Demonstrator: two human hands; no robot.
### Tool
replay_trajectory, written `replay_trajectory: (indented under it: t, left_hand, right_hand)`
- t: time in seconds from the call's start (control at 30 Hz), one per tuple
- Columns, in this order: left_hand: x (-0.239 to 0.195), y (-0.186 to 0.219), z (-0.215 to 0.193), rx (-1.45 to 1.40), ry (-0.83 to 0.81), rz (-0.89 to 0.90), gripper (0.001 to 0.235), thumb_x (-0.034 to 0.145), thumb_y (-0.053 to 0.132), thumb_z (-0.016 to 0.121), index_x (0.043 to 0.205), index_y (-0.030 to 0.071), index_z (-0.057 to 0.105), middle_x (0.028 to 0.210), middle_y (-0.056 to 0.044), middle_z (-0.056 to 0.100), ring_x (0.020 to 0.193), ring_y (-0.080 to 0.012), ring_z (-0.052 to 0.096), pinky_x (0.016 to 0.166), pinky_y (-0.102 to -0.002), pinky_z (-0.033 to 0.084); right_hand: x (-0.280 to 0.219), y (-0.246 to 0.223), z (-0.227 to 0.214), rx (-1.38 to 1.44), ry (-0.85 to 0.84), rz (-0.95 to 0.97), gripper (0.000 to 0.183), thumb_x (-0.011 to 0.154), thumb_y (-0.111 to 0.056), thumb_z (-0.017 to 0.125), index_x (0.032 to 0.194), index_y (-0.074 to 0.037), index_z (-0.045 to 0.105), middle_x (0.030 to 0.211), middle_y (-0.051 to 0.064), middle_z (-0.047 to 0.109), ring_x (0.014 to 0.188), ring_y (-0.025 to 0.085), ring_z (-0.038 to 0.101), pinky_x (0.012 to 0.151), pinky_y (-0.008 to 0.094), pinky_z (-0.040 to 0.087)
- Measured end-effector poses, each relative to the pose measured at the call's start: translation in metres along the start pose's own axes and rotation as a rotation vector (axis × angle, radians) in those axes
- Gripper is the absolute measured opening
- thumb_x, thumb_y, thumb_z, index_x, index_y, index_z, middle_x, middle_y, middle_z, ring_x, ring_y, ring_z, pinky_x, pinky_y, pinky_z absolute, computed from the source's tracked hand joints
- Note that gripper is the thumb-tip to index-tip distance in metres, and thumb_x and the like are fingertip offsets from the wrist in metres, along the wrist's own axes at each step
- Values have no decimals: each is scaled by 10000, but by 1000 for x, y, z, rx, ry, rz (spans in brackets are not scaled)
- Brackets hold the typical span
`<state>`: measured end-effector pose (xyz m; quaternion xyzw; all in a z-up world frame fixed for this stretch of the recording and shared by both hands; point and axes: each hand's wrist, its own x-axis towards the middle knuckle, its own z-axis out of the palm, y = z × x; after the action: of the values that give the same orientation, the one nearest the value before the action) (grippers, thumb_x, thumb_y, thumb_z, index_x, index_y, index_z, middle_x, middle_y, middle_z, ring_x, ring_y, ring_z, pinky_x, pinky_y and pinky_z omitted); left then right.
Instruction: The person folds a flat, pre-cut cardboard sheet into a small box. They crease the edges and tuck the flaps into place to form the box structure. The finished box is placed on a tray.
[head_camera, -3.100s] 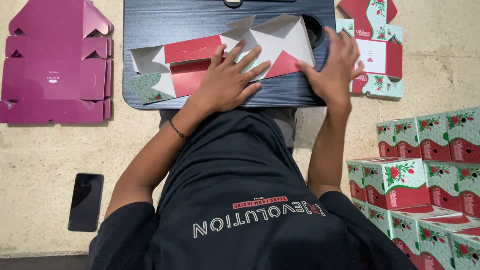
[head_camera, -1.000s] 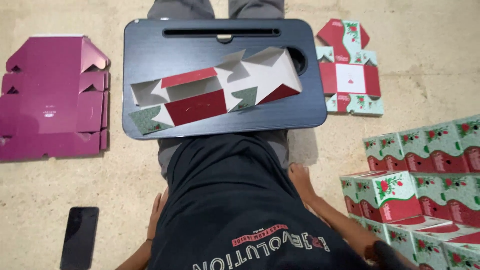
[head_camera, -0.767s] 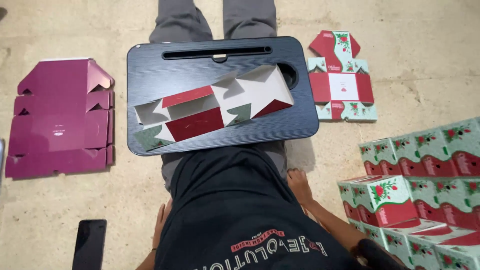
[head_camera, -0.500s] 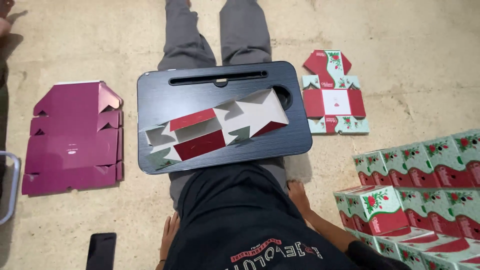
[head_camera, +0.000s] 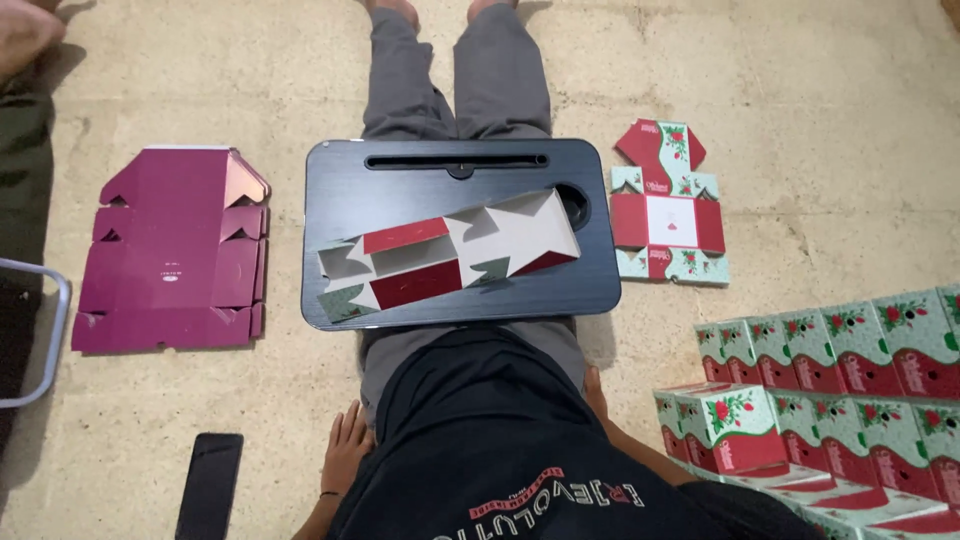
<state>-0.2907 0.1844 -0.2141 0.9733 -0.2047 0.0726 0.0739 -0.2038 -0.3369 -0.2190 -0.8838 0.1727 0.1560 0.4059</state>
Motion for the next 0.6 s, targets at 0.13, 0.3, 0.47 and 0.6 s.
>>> replay_trajectory:
  t: [0.13,0.3,0.47,0.6]
  left_hand:
    - [7,0,-7,49,6,31,522,1021,452,416,1378,97,555,1670,-158,318,1559,-360,269,1276,-540,233]
    - [7,-3,-4,66,-18,35,638,1014,498,366,1471,66,475,1703,-162,250,1591,-364,197,1286,-547,200]
    - [-1,7,-7,184,-21,44,569,1011,437,428,1431,73,551,1670,-190,319,1568,-380,254,1275,-550,238]
    - [14,-9,5,108,-103,-18,660,922,353,479,1537,125,400,1717,-121,223,1598,-341,166,1280,-538,180]
  right_hand:
    - [-7,-13,-12,7,25,-14,542,994,-478,426,1448,-185,464,1319,127,505,1232,313,502,1044,494,429]
    - [-19,-33,-23,40,58,-18,488,1017,-445,415,1394,-141,474,1272,147,521,1192,325,513,1048,503,421]
    - [-46,-45,-26,67,69,-5,441,1040,-412,405,1340,-98,484,1225,167,537,1152,338,524,1053,512,412]
    - [-16,-70,-34,112,127,-50,412,1059,-385,397,1297,-64,492,1188,183,549,1120,347,532,1056,519,405]
